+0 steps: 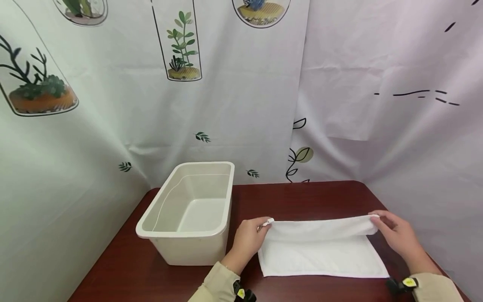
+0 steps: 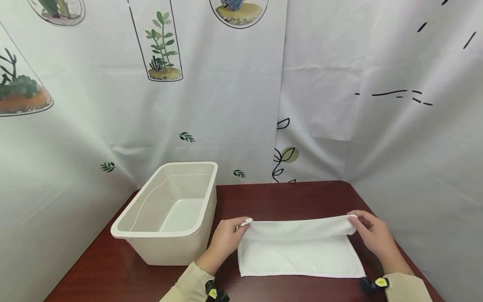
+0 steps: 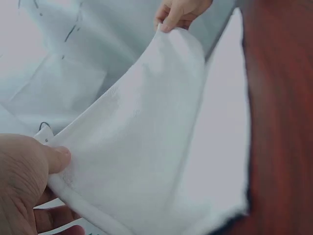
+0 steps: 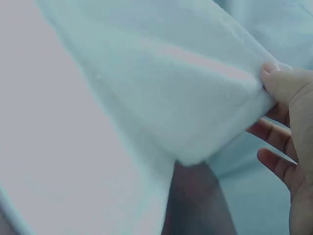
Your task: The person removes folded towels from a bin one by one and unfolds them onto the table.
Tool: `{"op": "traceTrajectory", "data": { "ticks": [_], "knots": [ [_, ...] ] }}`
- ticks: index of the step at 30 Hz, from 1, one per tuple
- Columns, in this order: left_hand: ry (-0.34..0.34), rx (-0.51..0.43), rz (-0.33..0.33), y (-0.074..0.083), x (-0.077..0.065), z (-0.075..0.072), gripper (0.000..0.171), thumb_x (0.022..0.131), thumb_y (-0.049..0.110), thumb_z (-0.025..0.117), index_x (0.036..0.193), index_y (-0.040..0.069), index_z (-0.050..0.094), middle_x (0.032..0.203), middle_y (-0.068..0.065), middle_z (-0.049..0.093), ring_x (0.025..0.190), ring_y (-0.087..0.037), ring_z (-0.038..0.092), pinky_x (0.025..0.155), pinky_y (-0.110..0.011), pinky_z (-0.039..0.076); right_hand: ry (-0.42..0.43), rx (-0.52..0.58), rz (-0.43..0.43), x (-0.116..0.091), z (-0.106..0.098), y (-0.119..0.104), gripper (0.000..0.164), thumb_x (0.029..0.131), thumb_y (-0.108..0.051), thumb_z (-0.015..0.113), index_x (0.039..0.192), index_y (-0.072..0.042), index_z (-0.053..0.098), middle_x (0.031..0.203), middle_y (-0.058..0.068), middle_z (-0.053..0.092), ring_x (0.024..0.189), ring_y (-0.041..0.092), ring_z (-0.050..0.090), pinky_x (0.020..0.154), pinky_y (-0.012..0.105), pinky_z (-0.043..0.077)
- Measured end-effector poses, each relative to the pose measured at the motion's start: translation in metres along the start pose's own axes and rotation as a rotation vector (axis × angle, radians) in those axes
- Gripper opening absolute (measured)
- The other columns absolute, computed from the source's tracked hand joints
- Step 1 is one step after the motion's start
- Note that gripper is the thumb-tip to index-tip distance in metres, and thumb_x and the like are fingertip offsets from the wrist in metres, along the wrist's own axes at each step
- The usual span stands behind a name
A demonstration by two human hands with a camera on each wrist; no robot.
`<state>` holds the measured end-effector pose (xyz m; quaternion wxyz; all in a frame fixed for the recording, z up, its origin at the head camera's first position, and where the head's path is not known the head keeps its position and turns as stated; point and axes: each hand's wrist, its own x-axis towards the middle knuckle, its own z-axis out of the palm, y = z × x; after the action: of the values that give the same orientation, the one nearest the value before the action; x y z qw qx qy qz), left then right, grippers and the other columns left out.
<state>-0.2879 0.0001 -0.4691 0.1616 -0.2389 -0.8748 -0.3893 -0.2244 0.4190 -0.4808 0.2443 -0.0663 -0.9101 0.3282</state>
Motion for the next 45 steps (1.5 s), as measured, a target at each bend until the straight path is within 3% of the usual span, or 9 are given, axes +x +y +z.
{"op": "traceTrajectory", "data": {
  "ticks": [6, 9, 13, 16, 20, 22, 26, 30, 45],
  "knots": [
    [0.081, -0.036, -0.046, 0.006, 0.012, -0.002, 0.02, 0.095, 0.016, 0.072, 0.113, 0.015, 0.079, 0.109, 0.0, 0.076, 0.098, -0.012, 0.072, 0.081, -0.033, 0.059, 0.014, 0.019, 0.019, 0.017, 0.004, -0.013, 0.042, 0.103, -0.035, 0.059, 0.126, 0.0, 0.063, 0.118, 0.029, 0.064, 0.1, 0.036, 0.06, 0.061, 0.016, 0.043],
    [0.106, -0.039, -0.053, 0.008, 0.018, -0.002, 0.021, 0.095, 0.015, 0.071, 0.115, 0.015, 0.078, 0.111, 0.0, 0.076, 0.1, -0.013, 0.072, 0.084, -0.034, 0.059, 0.024, 0.039, 0.023, 0.023, 0.005, -0.017, 0.043, 0.104, -0.036, 0.058, 0.127, 0.0, 0.062, 0.122, 0.031, 0.063, 0.103, 0.036, 0.059, 0.062, 0.015, 0.043],
    [0.136, -0.03, -0.057, 0.009, 0.027, -0.002, 0.023, 0.096, 0.015, 0.07, 0.118, 0.015, 0.077, 0.114, -0.001, 0.075, 0.103, -0.015, 0.072, 0.086, -0.034, 0.058, 0.026, 0.085, 0.068, 0.031, 0.008, -0.025, 0.05, 0.104, -0.04, 0.054, 0.131, 0.002, 0.059, 0.13, 0.033, 0.059, 0.113, 0.047, 0.055, 0.072, 0.034, 0.052],
    [0.162, -0.021, -0.063, 0.009, 0.035, -0.002, 0.023, 0.097, 0.015, 0.069, 0.118, 0.016, 0.077, 0.115, -0.001, 0.075, 0.105, -0.015, 0.071, 0.087, -0.035, 0.058, 0.045, 0.112, 0.105, 0.037, 0.011, -0.032, 0.054, 0.104, -0.043, 0.052, 0.134, 0.002, 0.058, 0.132, 0.031, 0.059, 0.115, 0.043, 0.056, 0.075, 0.035, 0.05],
    [0.188, -0.03, -0.065, 0.009, 0.045, -0.002, 0.024, 0.097, 0.015, 0.069, 0.119, 0.017, 0.077, 0.116, 0.0, 0.074, 0.108, -0.016, 0.071, 0.088, -0.036, 0.058, 0.094, 0.145, 0.136, 0.045, 0.014, -0.038, 0.052, 0.104, -0.043, 0.053, 0.133, -0.001, 0.059, 0.13, 0.027, 0.062, 0.1, 0.011, 0.057, 0.069, 0.015, 0.043],
    [0.201, -0.035, -0.069, 0.01, 0.05, -0.002, 0.024, 0.097, 0.016, 0.068, 0.12, 0.017, 0.077, 0.117, 0.001, 0.074, 0.108, -0.015, 0.07, 0.088, -0.036, 0.058, 0.11, 0.16, 0.158, 0.049, 0.016, -0.041, 0.052, 0.103, -0.043, 0.053, 0.134, -0.002, 0.059, 0.13, 0.025, 0.062, 0.096, 0.004, 0.053, 0.069, 0.014, 0.043],
    [0.233, -0.038, -0.087, 0.012, 0.055, -0.003, 0.024, 0.096, 0.015, 0.07, 0.119, 0.019, 0.077, 0.116, 0.001, 0.075, 0.107, -0.016, 0.071, 0.086, -0.037, 0.058, 0.126, 0.188, 0.224, 0.055, 0.02, -0.048, 0.052, 0.104, -0.044, 0.051, 0.138, -0.004, 0.057, 0.134, 0.023, 0.061, 0.106, 0.019, 0.056, 0.084, 0.034, 0.054],
    [0.243, -0.039, -0.107, 0.012, 0.057, -0.002, 0.025, 0.095, 0.015, 0.071, 0.119, 0.02, 0.077, 0.115, 0.001, 0.075, 0.106, -0.016, 0.071, 0.086, -0.038, 0.058, 0.148, 0.234, 0.292, 0.06, 0.023, -0.053, 0.051, 0.104, -0.043, 0.051, 0.139, -0.007, 0.057, 0.139, 0.02, 0.059, 0.117, 0.032, 0.054, 0.099, 0.054, 0.048],
    [0.286, -0.062, -0.077, 0.006, 0.071, 0.007, 0.024, 0.096, 0.015, 0.07, 0.119, 0.015, 0.077, 0.115, 0.0, 0.075, 0.106, -0.017, 0.071, 0.087, -0.037, 0.058, 0.214, 0.259, 0.336, 0.073, 0.03, -0.056, 0.044, 0.105, -0.038, 0.053, 0.138, -0.01, 0.059, 0.141, 0.014, 0.057, 0.121, 0.029, 0.053, 0.095, 0.041, 0.051]
  ]
}}
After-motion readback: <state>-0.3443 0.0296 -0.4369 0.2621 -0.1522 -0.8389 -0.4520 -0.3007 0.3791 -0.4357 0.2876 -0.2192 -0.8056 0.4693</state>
